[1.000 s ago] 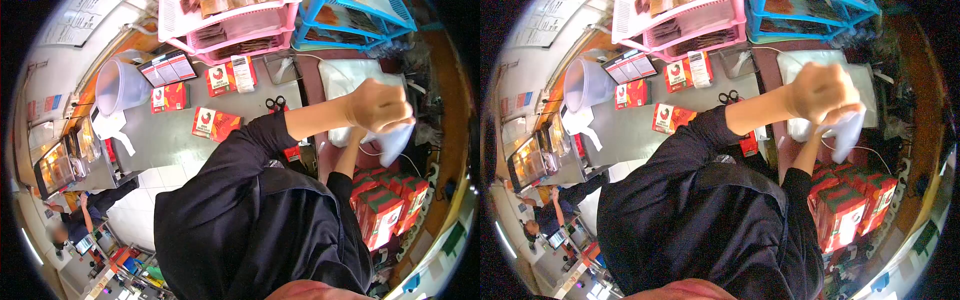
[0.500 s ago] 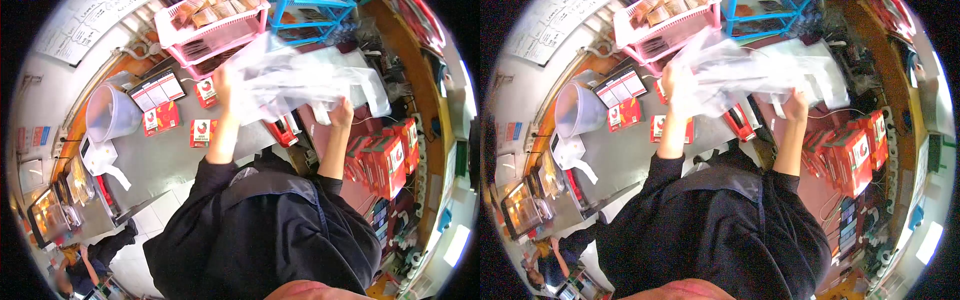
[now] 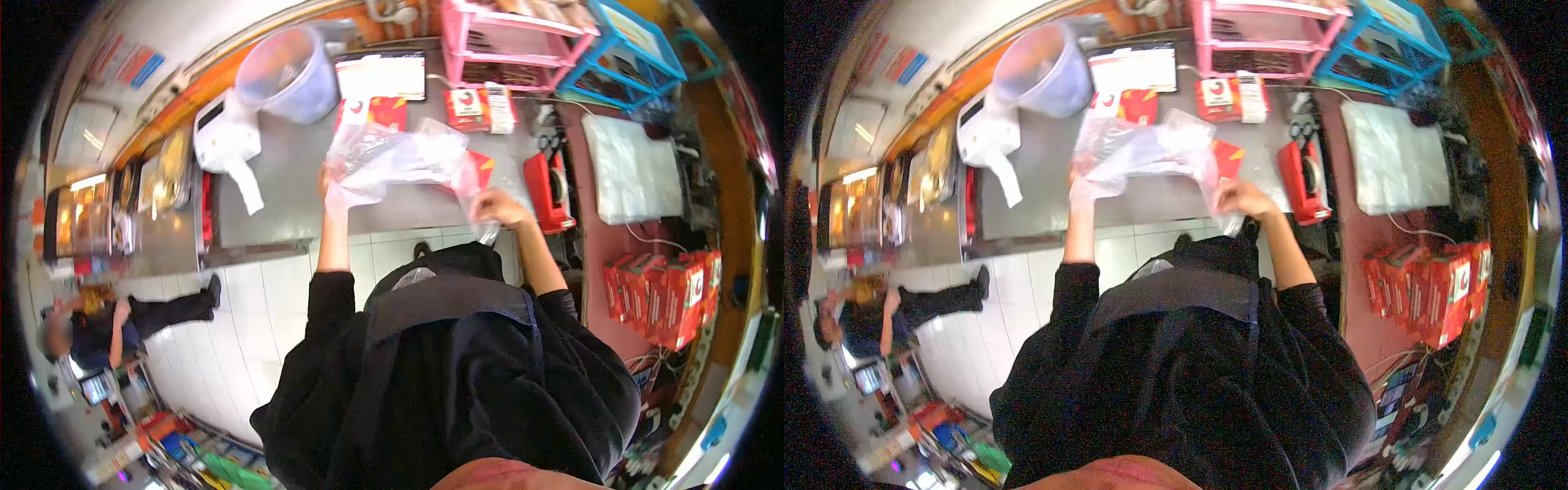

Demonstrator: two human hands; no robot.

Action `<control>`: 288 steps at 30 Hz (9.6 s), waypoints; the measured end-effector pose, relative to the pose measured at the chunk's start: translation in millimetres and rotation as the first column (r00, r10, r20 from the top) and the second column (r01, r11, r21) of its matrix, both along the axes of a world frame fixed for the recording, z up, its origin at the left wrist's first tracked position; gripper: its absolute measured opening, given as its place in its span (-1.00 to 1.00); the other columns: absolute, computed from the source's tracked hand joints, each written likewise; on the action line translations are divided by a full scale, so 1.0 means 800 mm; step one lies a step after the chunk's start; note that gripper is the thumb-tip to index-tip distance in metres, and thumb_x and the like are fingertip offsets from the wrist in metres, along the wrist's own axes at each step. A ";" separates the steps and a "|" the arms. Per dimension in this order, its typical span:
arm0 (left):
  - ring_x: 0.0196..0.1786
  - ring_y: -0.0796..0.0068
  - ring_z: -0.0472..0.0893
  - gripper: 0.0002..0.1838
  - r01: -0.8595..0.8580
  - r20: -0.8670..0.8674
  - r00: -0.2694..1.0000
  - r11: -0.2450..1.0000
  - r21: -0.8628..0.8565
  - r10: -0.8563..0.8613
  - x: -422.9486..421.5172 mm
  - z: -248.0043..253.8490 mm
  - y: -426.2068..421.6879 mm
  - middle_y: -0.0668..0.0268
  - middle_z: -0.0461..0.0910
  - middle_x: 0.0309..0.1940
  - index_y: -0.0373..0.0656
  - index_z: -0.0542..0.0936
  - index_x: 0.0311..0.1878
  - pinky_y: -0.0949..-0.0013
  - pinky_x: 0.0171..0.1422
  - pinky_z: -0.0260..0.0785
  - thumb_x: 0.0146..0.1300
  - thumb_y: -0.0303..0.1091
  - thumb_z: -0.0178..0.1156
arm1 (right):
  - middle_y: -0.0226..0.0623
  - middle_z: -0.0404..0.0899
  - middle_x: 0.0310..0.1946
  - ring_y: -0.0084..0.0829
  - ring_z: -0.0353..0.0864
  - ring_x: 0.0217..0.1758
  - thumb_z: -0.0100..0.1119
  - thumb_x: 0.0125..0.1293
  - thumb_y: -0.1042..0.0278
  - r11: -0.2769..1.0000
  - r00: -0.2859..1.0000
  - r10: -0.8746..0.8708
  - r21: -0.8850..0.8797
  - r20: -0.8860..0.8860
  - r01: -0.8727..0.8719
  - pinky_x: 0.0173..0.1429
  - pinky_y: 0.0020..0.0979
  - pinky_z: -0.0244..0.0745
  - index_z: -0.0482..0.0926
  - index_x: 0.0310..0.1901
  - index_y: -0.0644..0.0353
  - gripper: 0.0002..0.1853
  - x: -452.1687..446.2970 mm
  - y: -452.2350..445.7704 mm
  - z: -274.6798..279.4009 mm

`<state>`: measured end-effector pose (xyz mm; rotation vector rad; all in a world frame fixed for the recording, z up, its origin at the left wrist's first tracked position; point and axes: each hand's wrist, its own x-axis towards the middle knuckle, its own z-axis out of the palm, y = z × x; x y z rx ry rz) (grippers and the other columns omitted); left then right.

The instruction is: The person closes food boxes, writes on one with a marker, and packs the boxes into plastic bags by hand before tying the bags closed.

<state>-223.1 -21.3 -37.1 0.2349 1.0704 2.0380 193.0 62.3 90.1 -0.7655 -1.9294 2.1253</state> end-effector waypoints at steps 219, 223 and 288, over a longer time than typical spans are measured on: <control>0.44 -0.07 0.03 0.14 0.049 -0.649 0.110 0.657 -0.753 -0.752 -0.160 0.169 -0.152 -0.12 -0.02 0.39 -0.37 -0.10 0.40 0.20 0.46 0.02 -0.30 -0.54 0.37 | 0.14 0.17 0.31 -0.01 0.25 0.33 0.14 -0.10 -0.40 0.873 0.449 0.326 -0.083 0.832 -0.481 0.26 -0.07 0.27 -0.04 0.42 0.14 0.13 -0.559 -0.008 -0.038; 0.46 -0.01 0.00 0.18 0.066 -0.720 0.249 0.753 -0.655 -0.648 -0.158 0.170 -0.139 -0.12 -0.03 0.40 -0.33 -0.17 0.42 0.23 0.48 -0.06 -0.29 -0.52 0.36 | 0.11 -0.11 0.41 0.07 -0.08 0.45 0.04 -0.10 -0.57 0.879 0.348 -0.292 0.393 0.891 -0.270 0.17 0.20 0.24 0.04 0.40 0.04 0.12 -0.550 -0.092 0.003; 0.42 0.36 0.06 -0.09 0.975 -0.439 -0.207 -0.220 -0.023 -0.874 0.637 0.378 0.099 0.21 0.11 0.34 -0.15 0.02 0.43 0.25 0.45 -0.03 -0.02 -0.34 0.21 | 0.01 0.46 0.04 -0.11 0.52 0.06 0.27 -0.08 0.17 -0.173 -0.216 -0.959 -0.224 -0.182 0.959 0.12 -0.07 0.49 0.20 0.22 0.48 -0.16 0.377 -0.272 0.230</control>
